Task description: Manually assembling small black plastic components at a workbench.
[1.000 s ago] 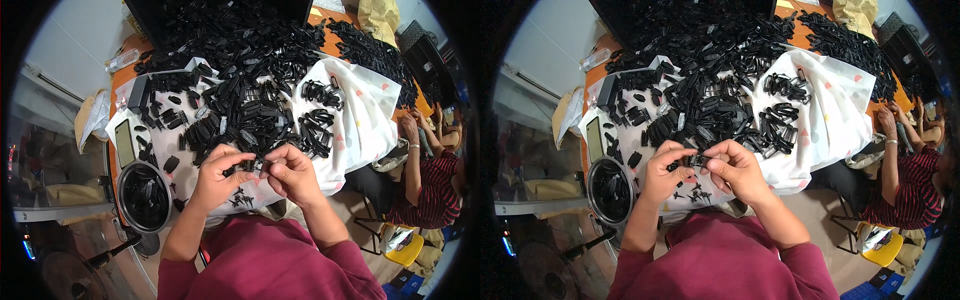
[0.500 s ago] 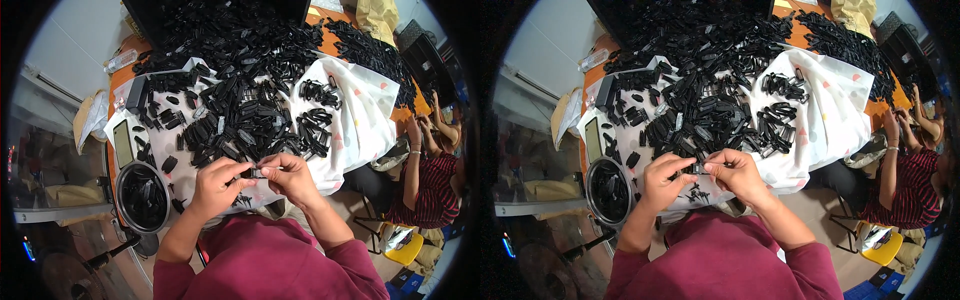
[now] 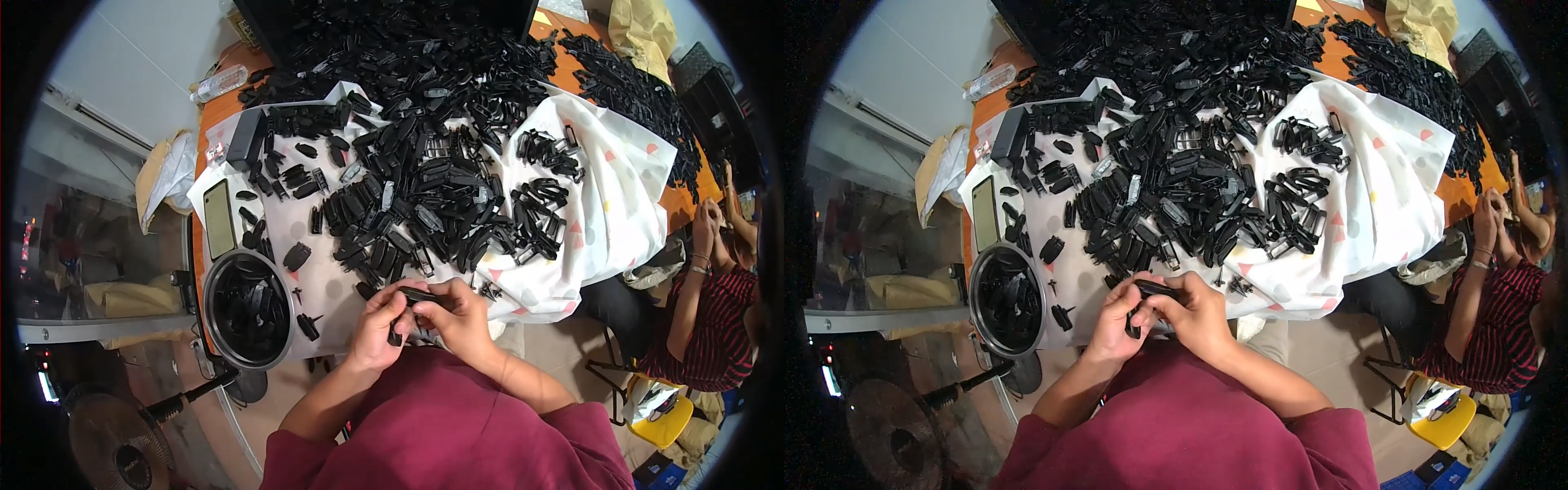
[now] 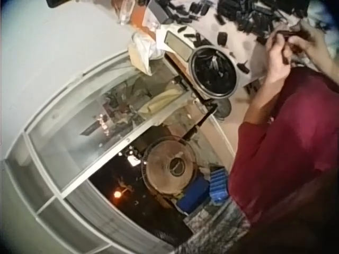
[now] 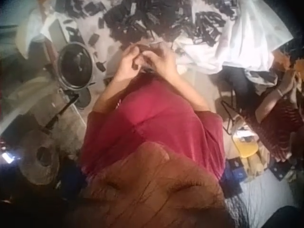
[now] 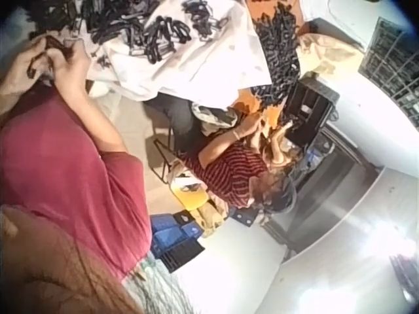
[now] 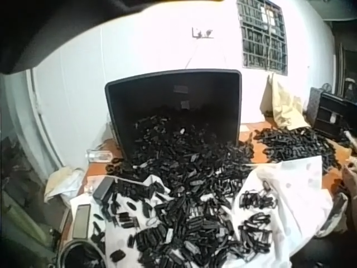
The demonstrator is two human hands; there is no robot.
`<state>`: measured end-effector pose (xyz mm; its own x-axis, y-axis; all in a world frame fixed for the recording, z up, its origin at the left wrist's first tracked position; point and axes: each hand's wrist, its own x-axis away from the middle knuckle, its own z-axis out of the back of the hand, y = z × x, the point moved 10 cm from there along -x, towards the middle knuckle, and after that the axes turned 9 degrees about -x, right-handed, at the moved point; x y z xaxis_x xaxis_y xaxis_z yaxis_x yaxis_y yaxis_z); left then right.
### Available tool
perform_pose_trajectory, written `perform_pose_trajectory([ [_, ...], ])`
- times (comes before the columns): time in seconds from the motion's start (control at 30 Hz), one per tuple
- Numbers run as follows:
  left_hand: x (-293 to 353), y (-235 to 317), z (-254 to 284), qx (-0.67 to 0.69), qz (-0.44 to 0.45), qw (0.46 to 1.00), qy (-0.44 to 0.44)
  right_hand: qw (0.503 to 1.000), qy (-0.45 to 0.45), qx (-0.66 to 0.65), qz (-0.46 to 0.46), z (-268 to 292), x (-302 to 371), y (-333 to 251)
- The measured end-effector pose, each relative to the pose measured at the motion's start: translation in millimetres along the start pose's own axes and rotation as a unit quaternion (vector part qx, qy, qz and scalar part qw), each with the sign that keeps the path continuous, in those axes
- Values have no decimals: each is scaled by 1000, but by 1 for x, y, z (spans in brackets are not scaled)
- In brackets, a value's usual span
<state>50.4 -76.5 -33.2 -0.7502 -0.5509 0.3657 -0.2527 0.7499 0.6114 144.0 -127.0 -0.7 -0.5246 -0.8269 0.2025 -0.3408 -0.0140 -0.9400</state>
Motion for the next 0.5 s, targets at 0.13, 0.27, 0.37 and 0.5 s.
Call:
perform_pose_trajectory([
  [0.13, 2, 14, 13, -55, -50, 997, 29, 997, -46, -25, -59, -14, -7, 16],
  [0.27, 3, 27, 6, -117, -96, 987, 48, 995, -93, 3, -37, -20, -5, 11],
  [0.37, 3, 26, 6, -64, -87, 994, 27, 996, -82, -21, -3, -21, -5, 2],
  [0.5, -9, 70, 35, -256, -147, 942, 160, 893, -72, 398, 196, -29, -24, -30],
])
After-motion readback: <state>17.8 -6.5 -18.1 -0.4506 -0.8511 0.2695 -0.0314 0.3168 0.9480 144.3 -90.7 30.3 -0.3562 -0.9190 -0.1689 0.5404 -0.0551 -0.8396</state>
